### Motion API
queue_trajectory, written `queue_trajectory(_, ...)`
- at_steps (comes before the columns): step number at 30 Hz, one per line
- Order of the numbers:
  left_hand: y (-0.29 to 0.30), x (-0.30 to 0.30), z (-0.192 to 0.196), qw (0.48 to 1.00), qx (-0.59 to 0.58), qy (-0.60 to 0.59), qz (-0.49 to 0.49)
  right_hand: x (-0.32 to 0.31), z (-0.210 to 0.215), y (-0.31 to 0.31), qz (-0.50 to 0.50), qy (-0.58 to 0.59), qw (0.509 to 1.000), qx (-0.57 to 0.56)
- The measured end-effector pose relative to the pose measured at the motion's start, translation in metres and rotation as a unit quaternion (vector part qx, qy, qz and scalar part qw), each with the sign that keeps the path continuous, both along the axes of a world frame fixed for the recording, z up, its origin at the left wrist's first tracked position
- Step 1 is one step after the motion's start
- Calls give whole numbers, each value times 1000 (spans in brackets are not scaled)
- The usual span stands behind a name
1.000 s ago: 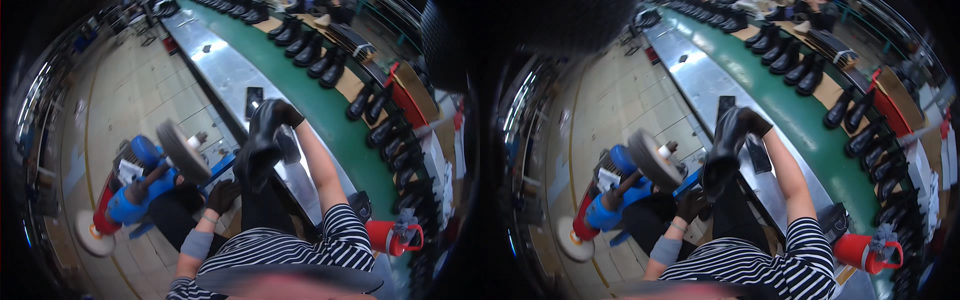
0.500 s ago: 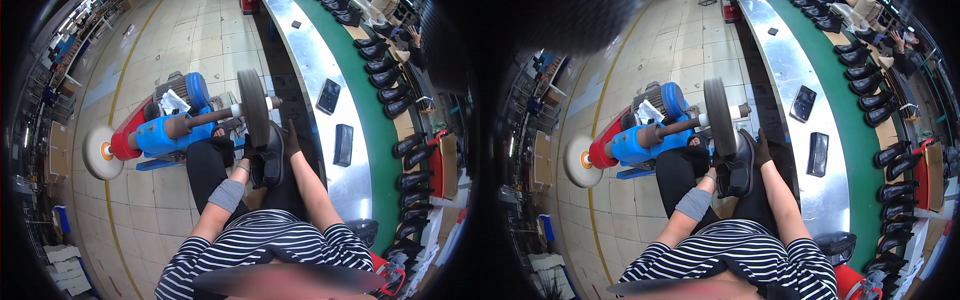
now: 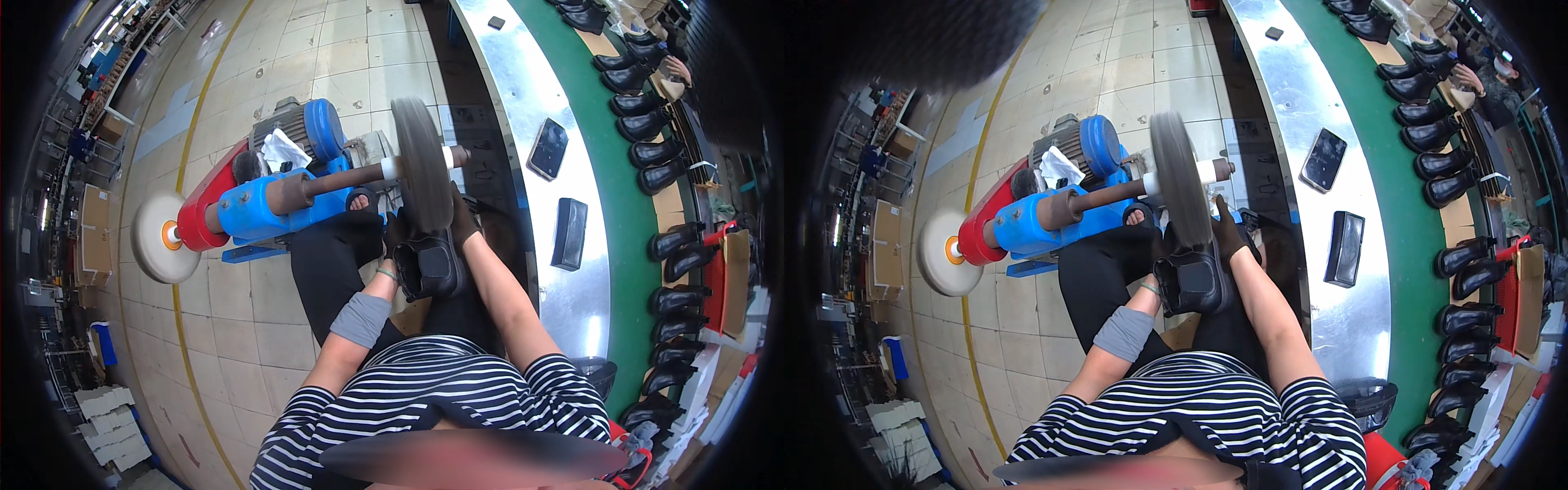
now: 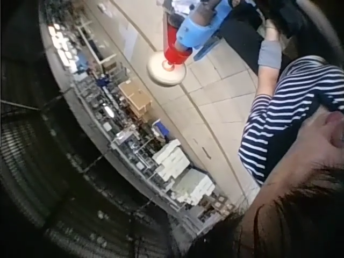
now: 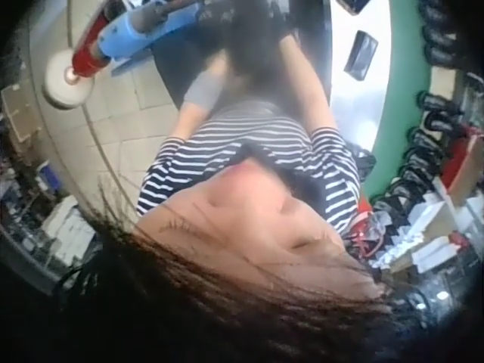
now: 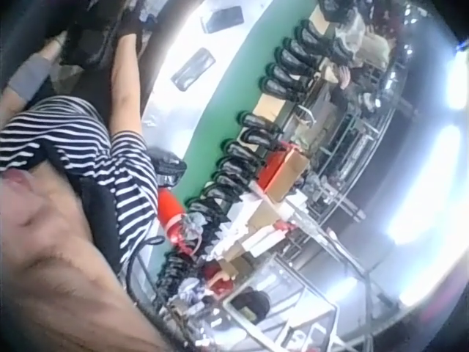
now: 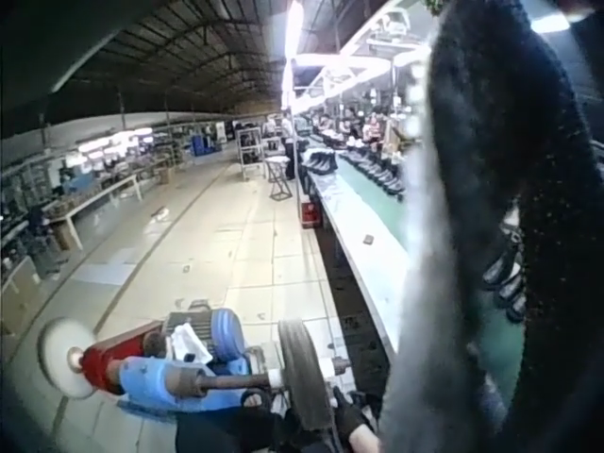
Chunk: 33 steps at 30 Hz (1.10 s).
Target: Polishing and finishing leather boots using an industrial rotating buffing machine.
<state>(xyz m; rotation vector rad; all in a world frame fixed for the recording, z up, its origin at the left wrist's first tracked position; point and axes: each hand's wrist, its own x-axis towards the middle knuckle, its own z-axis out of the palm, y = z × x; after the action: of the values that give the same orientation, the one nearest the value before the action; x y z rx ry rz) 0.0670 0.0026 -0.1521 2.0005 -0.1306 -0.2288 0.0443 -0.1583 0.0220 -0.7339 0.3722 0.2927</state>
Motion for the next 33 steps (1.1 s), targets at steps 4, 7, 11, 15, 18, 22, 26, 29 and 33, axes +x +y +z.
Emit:
queue_trajectory(4, -26, -14, 0, 999, -46, -13, 14, -6, -34, -35, 71, 25, 974, 211)
queue_trajectory(7, -37, -30, -5, 996, -79, -15, 28, -22, -29, -48, 79, -26, 962, 260)
queue_trajectory(11, -31, -18, -2, 991, -19, -129, 26, -24, -3, -45, 59, -86, 953, 284)
queue_trajectory(15, -48, -18, 47, 986, 33, -158, -43, -18, -31, -63, 5, -129, 966, 224)
queue_trajectory(18, -37, -12, 48, 993, -41, -105, -24, 0, -17, -38, 27, -102, 951, 292)
queue_trajectory(22, -26, -5, 46, 989, -143, -31, -6, 20, -25, -23, -5, -34, 999, 19)
queue_trajectory(26, -24, -5, 44, 967, -249, 45, 6, 37, -46, -19, 32, -6, 979, 200)
queue_trajectory(29, -16, -9, 39, 940, -325, 99, 28, 39, -37, -6, 35, -48, 997, 56)
queue_trajectory(33, -10, -15, 32, 887, -428, 168, 52, 30, -22, 0, 61, -61, 994, 69)
